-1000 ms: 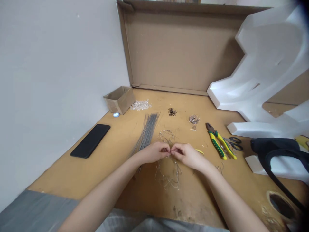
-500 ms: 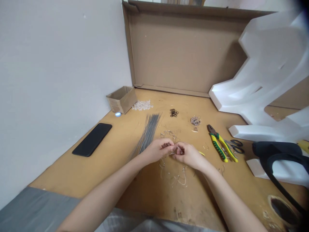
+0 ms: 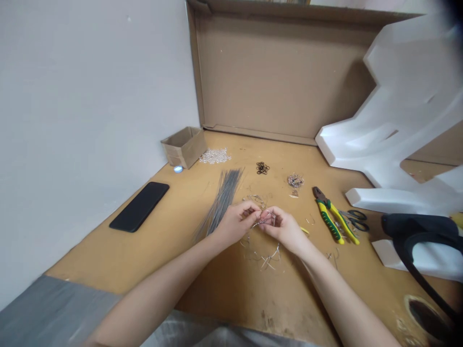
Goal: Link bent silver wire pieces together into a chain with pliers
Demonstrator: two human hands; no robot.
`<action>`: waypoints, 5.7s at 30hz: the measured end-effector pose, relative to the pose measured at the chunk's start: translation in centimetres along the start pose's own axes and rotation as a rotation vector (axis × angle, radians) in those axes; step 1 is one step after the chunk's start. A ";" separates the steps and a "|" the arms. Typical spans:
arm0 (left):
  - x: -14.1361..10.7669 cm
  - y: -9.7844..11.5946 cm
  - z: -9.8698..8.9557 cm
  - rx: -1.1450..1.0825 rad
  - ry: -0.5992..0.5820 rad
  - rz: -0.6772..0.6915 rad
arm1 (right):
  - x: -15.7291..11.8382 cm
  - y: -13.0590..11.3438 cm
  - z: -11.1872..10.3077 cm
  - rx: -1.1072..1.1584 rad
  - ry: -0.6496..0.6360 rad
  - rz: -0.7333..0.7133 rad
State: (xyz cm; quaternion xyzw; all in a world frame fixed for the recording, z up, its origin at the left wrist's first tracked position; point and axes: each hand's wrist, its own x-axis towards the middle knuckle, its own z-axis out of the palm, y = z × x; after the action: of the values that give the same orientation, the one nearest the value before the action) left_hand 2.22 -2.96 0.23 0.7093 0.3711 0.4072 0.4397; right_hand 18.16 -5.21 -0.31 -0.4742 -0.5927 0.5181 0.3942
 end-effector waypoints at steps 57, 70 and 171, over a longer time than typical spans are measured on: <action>0.5 -3.0 0.6 0.143 -0.221 -0.080 | 0.4 2.4 -0.3 -0.545 -0.076 -0.094; 0.6 -2.1 0.0 0.218 -0.237 -0.035 | 0.7 2.3 -0.9 -0.480 -0.025 -0.084; 0.6 -1.9 -1.0 0.221 -0.289 -0.056 | 0.4 1.6 -0.2 -0.364 0.110 -0.217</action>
State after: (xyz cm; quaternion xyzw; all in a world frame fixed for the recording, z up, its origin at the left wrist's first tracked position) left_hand 1.27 -1.51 -1.07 0.7940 0.3659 0.2454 0.4189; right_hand 18.50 -4.77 -1.91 -0.4986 -0.7015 0.3306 0.3874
